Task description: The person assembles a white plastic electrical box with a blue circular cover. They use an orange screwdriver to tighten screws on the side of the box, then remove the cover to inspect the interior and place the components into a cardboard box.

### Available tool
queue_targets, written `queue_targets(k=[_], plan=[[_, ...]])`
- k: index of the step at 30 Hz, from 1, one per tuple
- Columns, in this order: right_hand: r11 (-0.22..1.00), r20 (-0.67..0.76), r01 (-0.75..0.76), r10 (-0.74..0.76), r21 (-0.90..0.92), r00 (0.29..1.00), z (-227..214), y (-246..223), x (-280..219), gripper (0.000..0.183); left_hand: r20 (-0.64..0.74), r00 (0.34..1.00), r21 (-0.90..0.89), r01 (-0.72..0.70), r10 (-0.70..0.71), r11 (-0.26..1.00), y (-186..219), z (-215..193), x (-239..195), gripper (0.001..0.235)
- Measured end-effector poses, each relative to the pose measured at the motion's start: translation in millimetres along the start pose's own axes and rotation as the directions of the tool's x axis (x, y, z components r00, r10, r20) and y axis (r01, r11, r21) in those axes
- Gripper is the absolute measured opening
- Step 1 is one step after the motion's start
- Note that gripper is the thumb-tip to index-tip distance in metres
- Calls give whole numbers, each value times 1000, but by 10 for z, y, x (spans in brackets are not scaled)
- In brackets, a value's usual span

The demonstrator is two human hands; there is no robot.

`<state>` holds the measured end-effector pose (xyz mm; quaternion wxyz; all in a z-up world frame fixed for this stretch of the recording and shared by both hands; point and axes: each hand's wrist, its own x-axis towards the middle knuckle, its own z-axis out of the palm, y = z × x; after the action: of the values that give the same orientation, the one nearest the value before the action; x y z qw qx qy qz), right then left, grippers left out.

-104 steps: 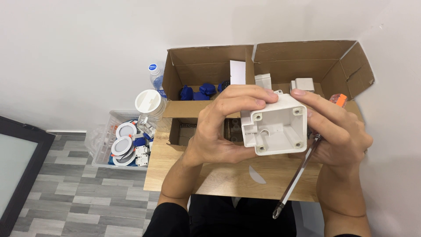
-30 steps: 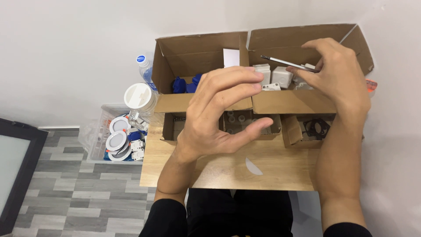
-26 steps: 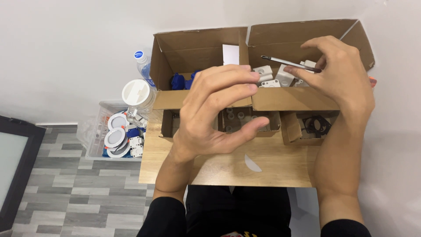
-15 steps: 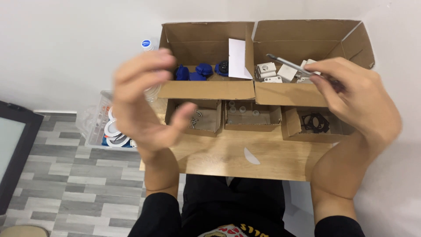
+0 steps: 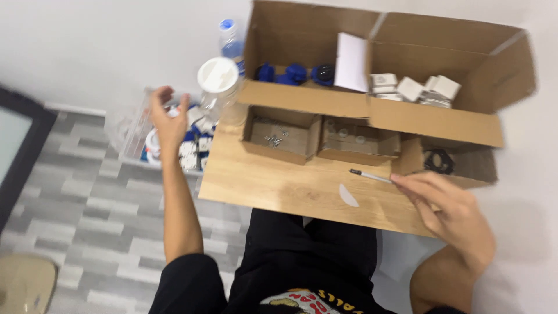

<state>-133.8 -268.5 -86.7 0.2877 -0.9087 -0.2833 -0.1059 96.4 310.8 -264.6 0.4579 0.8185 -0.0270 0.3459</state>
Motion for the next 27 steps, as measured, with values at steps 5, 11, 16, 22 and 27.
queue_targets(k=[5, 11, 16, 22, 27], plan=[[990, -33, -134, 132, -47, 991, 674, 67, -203, 33, 41, 956, 240, 273, -291, 932, -1454, 372, -707, 57], [962, -119, -147, 122, -228, 985, 1152, 633, -761, 42, 267, 710, 585, 418, -652, 695, -1848, 449, -1294, 99], [940, -251, -92, 7, -330, 968, 1382, 1034, -1120, 33, 333, 443, 646, 536, -832, 544, -1685, 570, -1436, 103], [878, -367, -162, -16, -450, 930, 1541, 1196, -1235, 31, 325, 564, 813, 243, -759, 528, -2212, 953, -1850, 98], [902, -358, -136, -21, -410, 933, 1522, 1122, -1178, 23, 229, 632, 874, 202, -740, 442, -2372, 1104, -2025, 84]])
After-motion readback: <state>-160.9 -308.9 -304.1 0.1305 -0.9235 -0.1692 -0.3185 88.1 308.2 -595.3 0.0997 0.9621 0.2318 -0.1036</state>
